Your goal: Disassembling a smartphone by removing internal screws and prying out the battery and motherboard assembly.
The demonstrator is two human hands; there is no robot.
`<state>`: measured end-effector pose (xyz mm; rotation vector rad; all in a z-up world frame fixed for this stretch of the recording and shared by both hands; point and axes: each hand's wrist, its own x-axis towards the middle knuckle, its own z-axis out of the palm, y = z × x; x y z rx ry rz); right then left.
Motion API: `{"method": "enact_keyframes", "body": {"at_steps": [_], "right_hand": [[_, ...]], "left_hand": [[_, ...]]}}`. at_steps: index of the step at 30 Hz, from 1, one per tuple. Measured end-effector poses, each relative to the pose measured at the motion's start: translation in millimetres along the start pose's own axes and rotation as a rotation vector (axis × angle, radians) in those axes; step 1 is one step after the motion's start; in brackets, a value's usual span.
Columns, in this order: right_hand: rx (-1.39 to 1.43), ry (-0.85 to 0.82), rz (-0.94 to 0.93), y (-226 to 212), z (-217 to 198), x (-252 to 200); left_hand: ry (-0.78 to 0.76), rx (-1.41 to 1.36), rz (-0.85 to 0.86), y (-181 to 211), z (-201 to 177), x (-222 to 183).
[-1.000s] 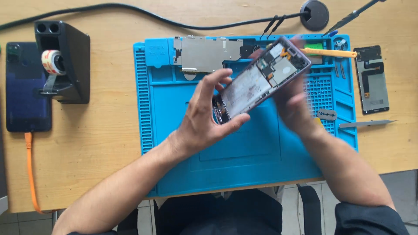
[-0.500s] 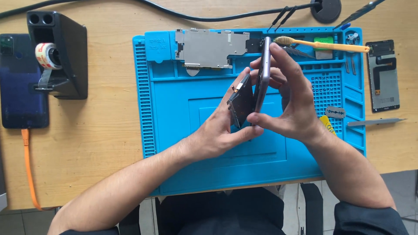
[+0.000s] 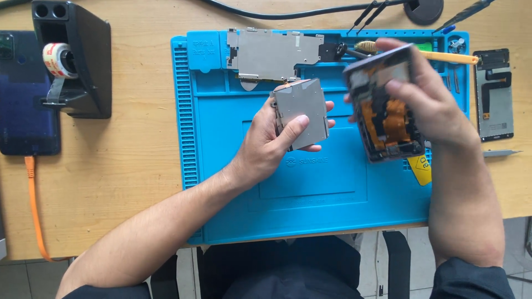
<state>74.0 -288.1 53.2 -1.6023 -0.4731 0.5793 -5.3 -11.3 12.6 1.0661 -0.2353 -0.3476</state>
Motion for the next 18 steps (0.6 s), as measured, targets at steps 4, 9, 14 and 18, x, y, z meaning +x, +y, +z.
{"method": "enact_keyframes", "body": {"at_steps": [4,9,14,18], "right_hand": [[-0.407,-0.056,0.057,7.0,5.3,2.4],[-1.021,0.014,-0.091,11.9,20.3,1.5],[-1.286,0.068,-0.216,9.3,21.7,-13.2],[-0.914,0.061,-0.447,-6.2,42.6,-24.6]], "left_hand": [[0.0,0.04,-0.029,1.1,0.7,1.7],[0.028,0.194,0.051,2.6,1.8,-0.9],[0.012,0.383,0.169,6.5,8.6,-11.6],[0.022,0.476,0.304,0.0,26.4,-34.9]]}}
